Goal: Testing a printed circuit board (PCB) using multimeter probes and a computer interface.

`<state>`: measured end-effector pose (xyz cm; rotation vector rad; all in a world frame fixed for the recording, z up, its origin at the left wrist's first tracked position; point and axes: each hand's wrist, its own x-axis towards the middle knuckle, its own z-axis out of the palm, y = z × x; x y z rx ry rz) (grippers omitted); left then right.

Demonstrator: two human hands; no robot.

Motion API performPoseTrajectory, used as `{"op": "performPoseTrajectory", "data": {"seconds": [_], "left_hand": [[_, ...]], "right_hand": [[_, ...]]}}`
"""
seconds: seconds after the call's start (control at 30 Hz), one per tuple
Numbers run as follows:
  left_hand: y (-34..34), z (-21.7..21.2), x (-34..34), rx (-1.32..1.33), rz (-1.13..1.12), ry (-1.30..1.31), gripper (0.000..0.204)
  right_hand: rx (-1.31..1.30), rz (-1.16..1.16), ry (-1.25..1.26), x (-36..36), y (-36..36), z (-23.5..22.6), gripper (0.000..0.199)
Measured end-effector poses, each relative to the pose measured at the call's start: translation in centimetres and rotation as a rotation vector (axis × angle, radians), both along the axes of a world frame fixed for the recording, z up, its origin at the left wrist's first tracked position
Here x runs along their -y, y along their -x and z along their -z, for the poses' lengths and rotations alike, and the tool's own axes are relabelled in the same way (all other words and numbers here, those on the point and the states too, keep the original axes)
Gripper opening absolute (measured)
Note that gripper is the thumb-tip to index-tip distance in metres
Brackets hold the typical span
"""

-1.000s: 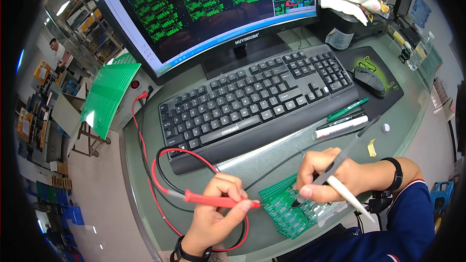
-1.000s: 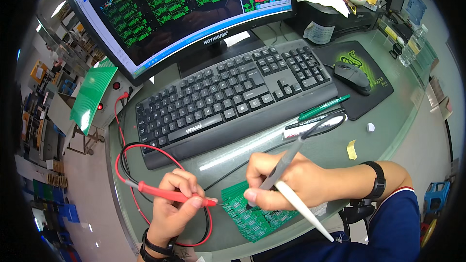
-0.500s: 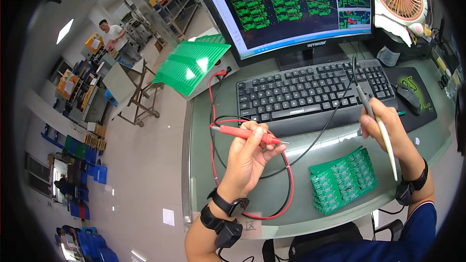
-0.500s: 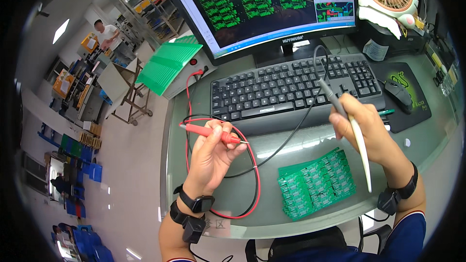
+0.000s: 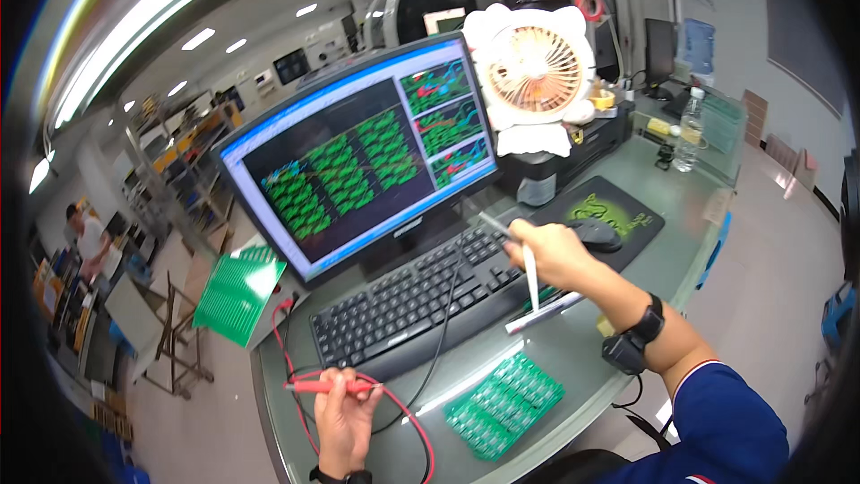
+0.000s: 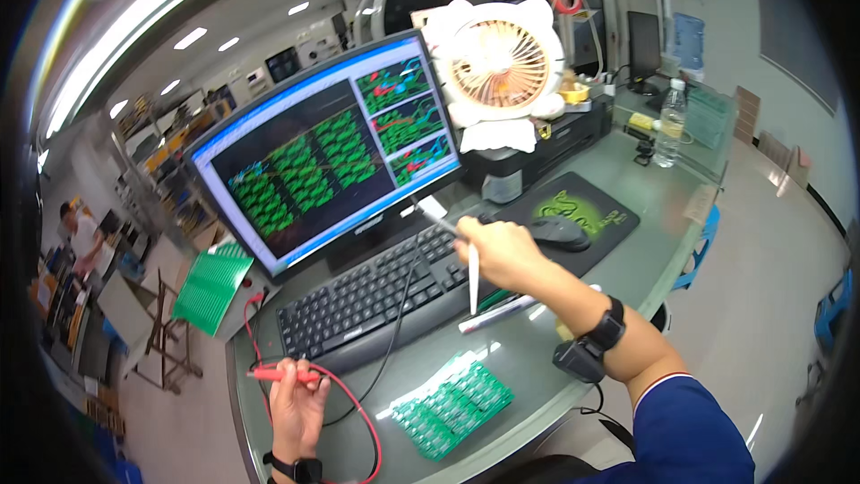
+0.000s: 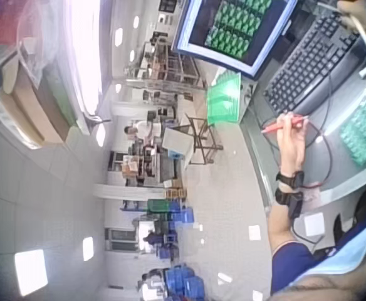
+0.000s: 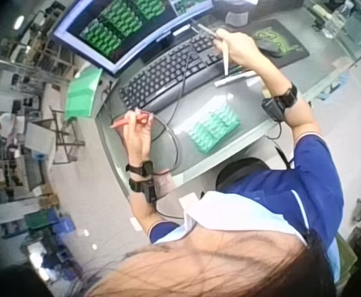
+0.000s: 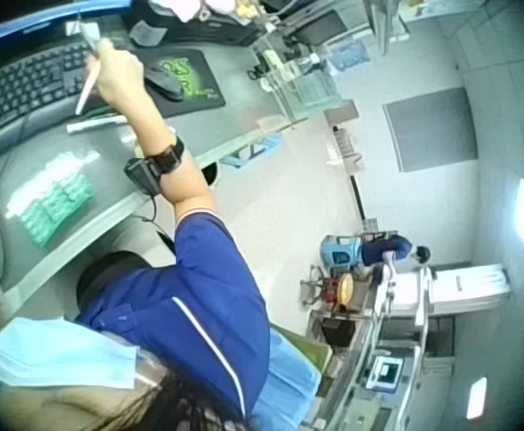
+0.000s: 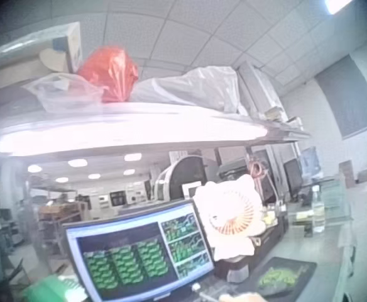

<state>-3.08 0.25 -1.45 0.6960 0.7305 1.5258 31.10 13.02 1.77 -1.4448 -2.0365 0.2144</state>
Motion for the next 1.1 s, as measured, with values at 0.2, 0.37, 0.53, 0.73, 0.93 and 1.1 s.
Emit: {"op": "performPoseTrajectory", "data": {"seconds": [0.2, 0.37, 0.53, 0.73, 0.93, 1.1], "left_hand": [[-0.5, 0.0, -0.2, -0.005, 0.016, -0.021, 0.008], [-0.4, 0.6, -0.5, 0.052, 0.088, -0.026, 0.007], [-0.1, 0.4, -0.2, 0.01, 0.068, -0.01, 0.009], [-0.2, 0.2, -0.3, -0.001, 0.072, -0.005, 0.01], [-0.6, -0.3, -0.1, -0.026, 0.043, 0.017, 0.01], [-0.9, -0.1, 0.4, -0.077, 0.095, -0.006, 0.012]], "right_hand": [[0.197, 0.054, 0.086, 1.3, 0.0, -1.6, 0.023], [0.308, 0.031, 0.181, 1.5, -0.5, -1.1, 0.024], [0.273, -0.013, 0.175, 2.0, 0.4, -1.7, 0.024], [0.215, -0.055, 0.094, 1.7, 0.7, -0.9, 0.023], [-0.137, -0.195, 0.208, 2.7, 2.0, -0.7, 0.024], [-0.479, -0.439, 0.498, 4.9, 3.3, -0.3, 0.022]]}}
